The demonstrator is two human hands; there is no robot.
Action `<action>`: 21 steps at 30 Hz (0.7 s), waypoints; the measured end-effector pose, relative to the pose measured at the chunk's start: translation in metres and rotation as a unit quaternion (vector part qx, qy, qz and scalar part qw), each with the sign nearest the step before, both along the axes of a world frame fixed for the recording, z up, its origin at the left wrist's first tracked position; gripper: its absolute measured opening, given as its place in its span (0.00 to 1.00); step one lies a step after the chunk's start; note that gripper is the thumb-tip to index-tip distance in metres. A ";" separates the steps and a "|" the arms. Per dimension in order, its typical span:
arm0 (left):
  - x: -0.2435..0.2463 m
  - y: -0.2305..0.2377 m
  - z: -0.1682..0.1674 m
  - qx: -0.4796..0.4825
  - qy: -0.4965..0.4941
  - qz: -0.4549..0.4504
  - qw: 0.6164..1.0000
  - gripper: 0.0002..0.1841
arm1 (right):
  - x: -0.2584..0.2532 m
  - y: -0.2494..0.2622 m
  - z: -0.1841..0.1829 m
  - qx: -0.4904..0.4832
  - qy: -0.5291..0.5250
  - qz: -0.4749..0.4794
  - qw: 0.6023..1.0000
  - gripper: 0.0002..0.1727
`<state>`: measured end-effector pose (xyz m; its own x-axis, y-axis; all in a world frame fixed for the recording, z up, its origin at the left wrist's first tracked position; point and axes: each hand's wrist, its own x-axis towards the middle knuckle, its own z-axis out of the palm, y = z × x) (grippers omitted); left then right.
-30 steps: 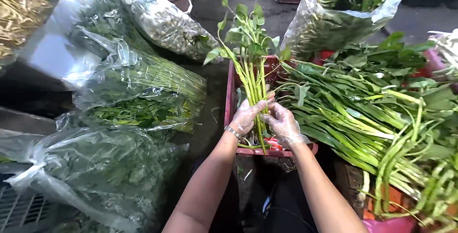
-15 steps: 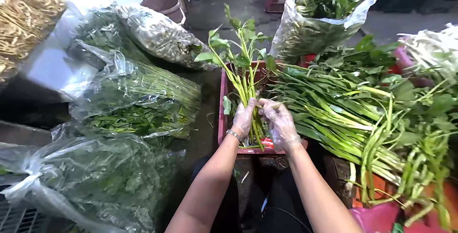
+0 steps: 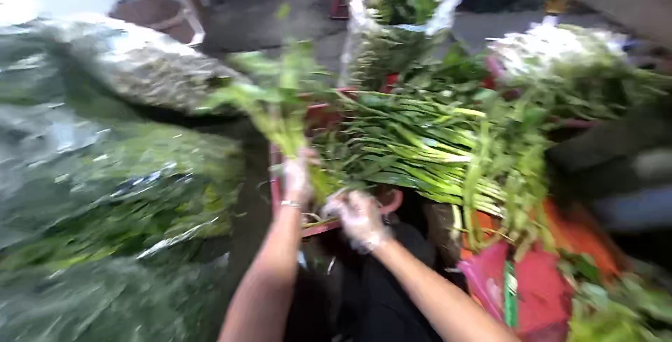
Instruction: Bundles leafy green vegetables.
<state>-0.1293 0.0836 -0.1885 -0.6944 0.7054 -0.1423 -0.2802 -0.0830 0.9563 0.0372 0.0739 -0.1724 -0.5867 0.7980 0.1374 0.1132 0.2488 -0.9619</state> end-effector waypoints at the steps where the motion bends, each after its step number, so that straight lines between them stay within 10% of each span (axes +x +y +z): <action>1: -0.012 0.002 0.000 0.030 -0.013 0.019 0.999 0.15 | 0.004 -0.001 0.005 0.015 -0.046 0.008 0.999 0.13; 8: -0.022 0.005 -0.008 0.065 0.067 0.039 0.995 0.09 | 0.019 0.090 0.002 0.007 -0.423 0.027 0.906 0.29; 12: -0.019 0.001 -0.007 0.026 0.084 0.017 0.996 0.06 | 0.099 0.082 -0.003 0.067 -0.282 -0.148 0.946 0.16; 16: -0.015 0.003 -0.010 0.034 0.056 -0.049 0.997 0.05 | 0.201 0.077 -0.031 0.073 -0.292 -0.422 0.855 0.17; 21: 0.001 0.016 -0.011 0.029 0.032 -0.061 0.997 0.01 | 0.219 0.084 -0.063 -0.035 -0.418 -0.398 0.816 0.28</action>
